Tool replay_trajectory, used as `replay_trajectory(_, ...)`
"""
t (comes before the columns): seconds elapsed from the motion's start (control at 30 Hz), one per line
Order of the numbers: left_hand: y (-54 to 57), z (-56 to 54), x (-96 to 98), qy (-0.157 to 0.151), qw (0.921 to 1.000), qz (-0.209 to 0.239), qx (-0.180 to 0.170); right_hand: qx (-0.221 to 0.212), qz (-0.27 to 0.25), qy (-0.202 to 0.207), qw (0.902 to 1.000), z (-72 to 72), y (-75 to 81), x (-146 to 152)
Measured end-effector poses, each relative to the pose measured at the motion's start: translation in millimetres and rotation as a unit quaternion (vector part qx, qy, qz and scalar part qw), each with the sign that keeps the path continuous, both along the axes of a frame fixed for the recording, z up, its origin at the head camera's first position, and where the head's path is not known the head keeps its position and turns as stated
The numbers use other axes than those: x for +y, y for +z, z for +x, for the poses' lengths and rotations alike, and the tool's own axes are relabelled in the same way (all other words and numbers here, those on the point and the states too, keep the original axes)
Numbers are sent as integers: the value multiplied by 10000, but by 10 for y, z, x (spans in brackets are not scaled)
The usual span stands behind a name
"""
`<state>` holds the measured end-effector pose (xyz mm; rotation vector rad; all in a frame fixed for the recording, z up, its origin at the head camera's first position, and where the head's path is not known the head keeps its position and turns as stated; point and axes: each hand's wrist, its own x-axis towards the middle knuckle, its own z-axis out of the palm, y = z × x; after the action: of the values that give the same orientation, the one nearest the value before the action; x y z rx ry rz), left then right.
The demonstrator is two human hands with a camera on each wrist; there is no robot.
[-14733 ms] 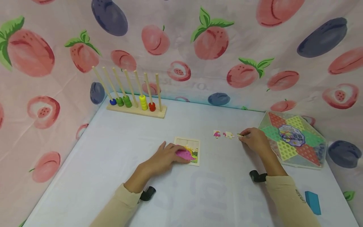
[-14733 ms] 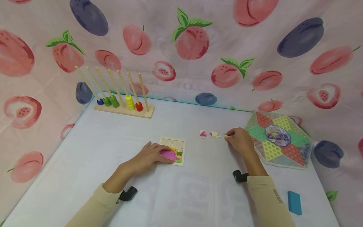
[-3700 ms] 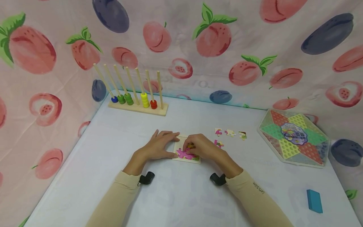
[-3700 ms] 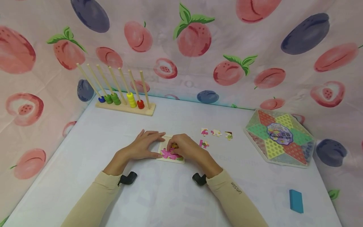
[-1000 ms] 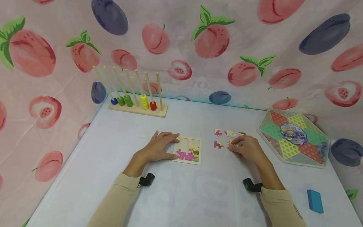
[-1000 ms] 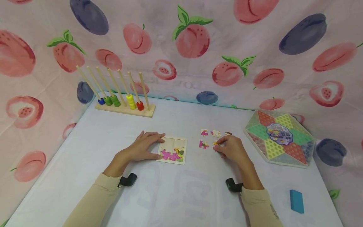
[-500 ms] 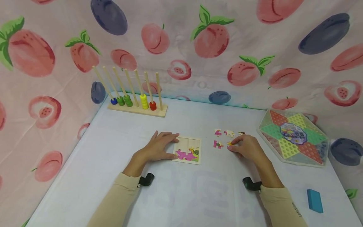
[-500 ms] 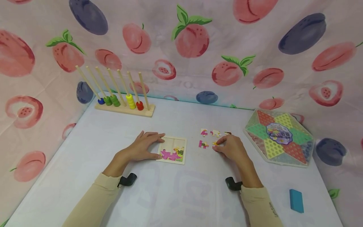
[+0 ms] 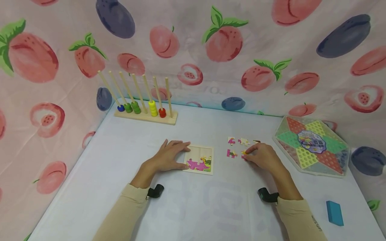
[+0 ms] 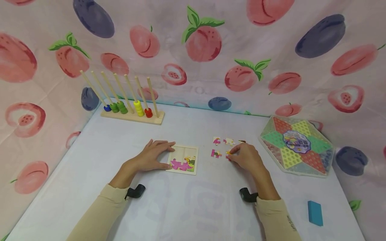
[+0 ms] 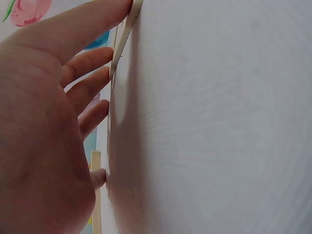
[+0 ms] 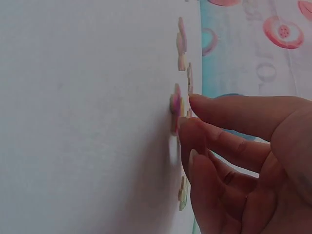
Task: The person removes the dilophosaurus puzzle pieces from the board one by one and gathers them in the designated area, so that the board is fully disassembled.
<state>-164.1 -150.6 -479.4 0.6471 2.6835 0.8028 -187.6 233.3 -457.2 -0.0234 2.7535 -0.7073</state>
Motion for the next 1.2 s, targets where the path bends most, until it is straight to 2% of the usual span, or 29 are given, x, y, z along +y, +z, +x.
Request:
replay_trajectory(0.13, 0, 4, -4, -9, 10000, 33, -9, 66, -169, 65, 9998, 18, 30, 0)
replay_trajectory(0.3, -7, 0, -7, -6, 10000, 4, -7, 125, -547, -44, 9984, 1, 66, -43)
replay_trajectory(0.43, -10, -6, -11, 0, 10000, 4, -20, 617, -574, 274, 9961, -39, 88, -139)
replay_trajectory(0.53, -2, -2, -12, 11, 10000, 20, -29, 715, -772, 450, 9934, -70, 96, -266)
replay_trajectory(0.7, 6, 4, -4, 45, 10000, 27, -37, 747, -1093, 1101, 9851, -80, 66, -543)
replay_trajectory(0.83, -9, -5, -3, 54, 10000, -3, -72, 806, -964, 1854, 9746, -53, 39, -759)
replay_trajectory(0.97, -27, -19, -6, 68, 9999, -41, -123, 733, -940, 2382, 9639, -37, 28, -937)
replay_trajectory(1.1, -37, -30, -6, 57, 9999, -22, -102, 729, -881, 2675, 9567, -21, 2, -1064)
replay_trajectory(1.2, -40, -31, -5, 45, 9999, 14, -95, 740, -573, 2752, 9568, 11, -30, -1125)
